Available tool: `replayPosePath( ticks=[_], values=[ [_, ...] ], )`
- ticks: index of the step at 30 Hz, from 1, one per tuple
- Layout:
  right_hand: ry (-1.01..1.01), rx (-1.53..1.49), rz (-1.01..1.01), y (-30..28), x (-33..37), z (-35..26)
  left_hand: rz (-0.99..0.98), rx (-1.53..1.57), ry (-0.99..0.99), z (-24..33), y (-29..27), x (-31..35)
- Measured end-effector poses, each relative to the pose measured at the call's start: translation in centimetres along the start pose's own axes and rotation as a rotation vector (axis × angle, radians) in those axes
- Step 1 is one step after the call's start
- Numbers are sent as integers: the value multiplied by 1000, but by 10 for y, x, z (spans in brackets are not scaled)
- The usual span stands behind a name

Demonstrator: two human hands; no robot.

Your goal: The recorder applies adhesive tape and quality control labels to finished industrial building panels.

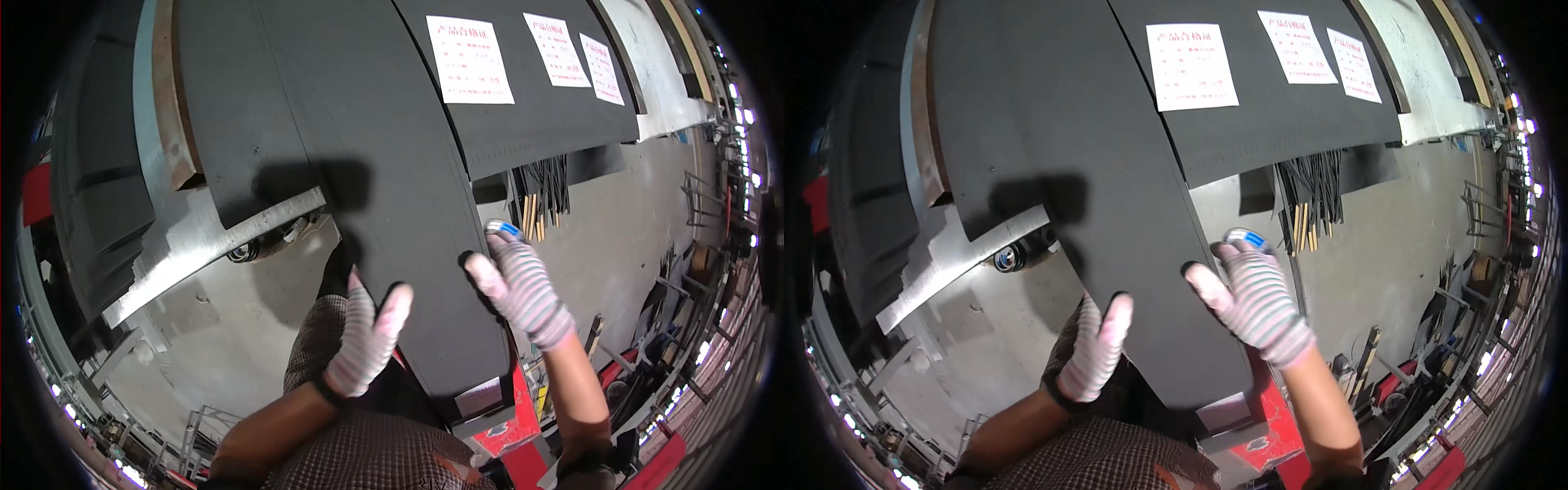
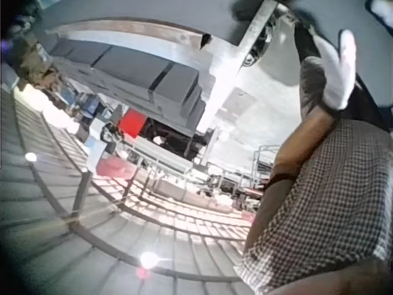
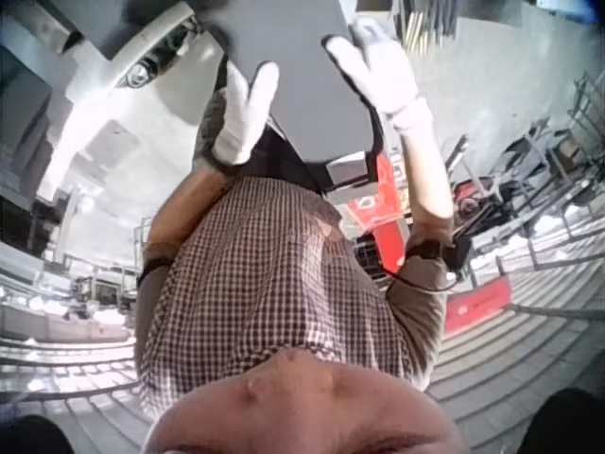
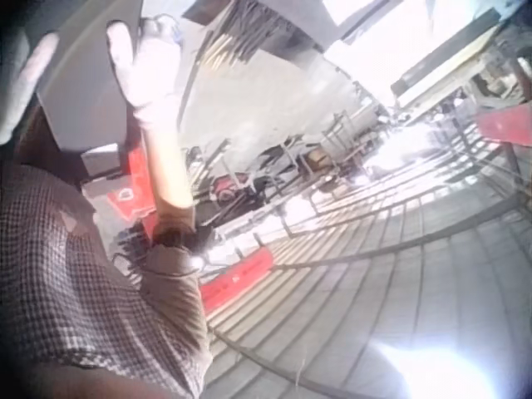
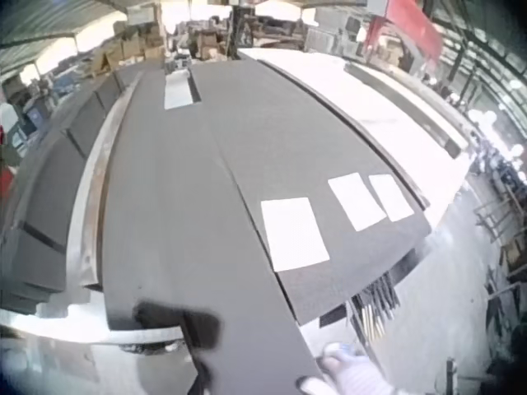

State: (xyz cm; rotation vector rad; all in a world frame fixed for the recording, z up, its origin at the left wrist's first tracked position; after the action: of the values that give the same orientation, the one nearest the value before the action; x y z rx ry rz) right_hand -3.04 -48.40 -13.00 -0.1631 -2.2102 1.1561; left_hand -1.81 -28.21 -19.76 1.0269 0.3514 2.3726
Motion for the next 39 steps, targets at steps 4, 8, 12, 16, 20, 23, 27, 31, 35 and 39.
replayPosePath(
  ticks=[4,8,12,16,20,23,27,31,35,39],
  values=[
    [-72,205,-20,-11,5,-12,153,-45,195,30,-5,-6],
    [-658,379,-161,-32,74,-108,-107,-158,82,61,-1,43],
    [-492,251,-170,-74,60,-111,-135,-174,-47,66,-14,88],
    [-289,-116,-140,-81,-1,-37,-23,-422,202,57,-96,34],
    [249,-546,-288,26,-11,101,-112,149,31,-65,-60,-64],
    [37,-143,199,-32,15,23,-251,-293,228,-123,-95,-111],
    [64,117,154,1,50,-91,-453,-586,521,-121,4,-112],
    [64,177,283,30,43,-92,-301,35,234,-110,-68,-111],
    [92,204,278,36,45,-81,-355,-238,322,30,-82,-3],
    [18,35,365,20,56,-86,-313,-767,727,97,4,35]
  ],
)
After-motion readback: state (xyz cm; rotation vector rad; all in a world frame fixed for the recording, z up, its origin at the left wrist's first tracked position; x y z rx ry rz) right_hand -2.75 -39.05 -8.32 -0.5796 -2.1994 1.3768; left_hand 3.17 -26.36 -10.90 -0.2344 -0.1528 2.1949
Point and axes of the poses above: each hand's wrist, its own x-axis away from the middle knuckle, its own y-axis out of the palm, z = x × y, the point moved 10 cm from there along -x, towards the middle knuckle, and after that the axes turned 11 degrees about y, right-handed, at the moved point
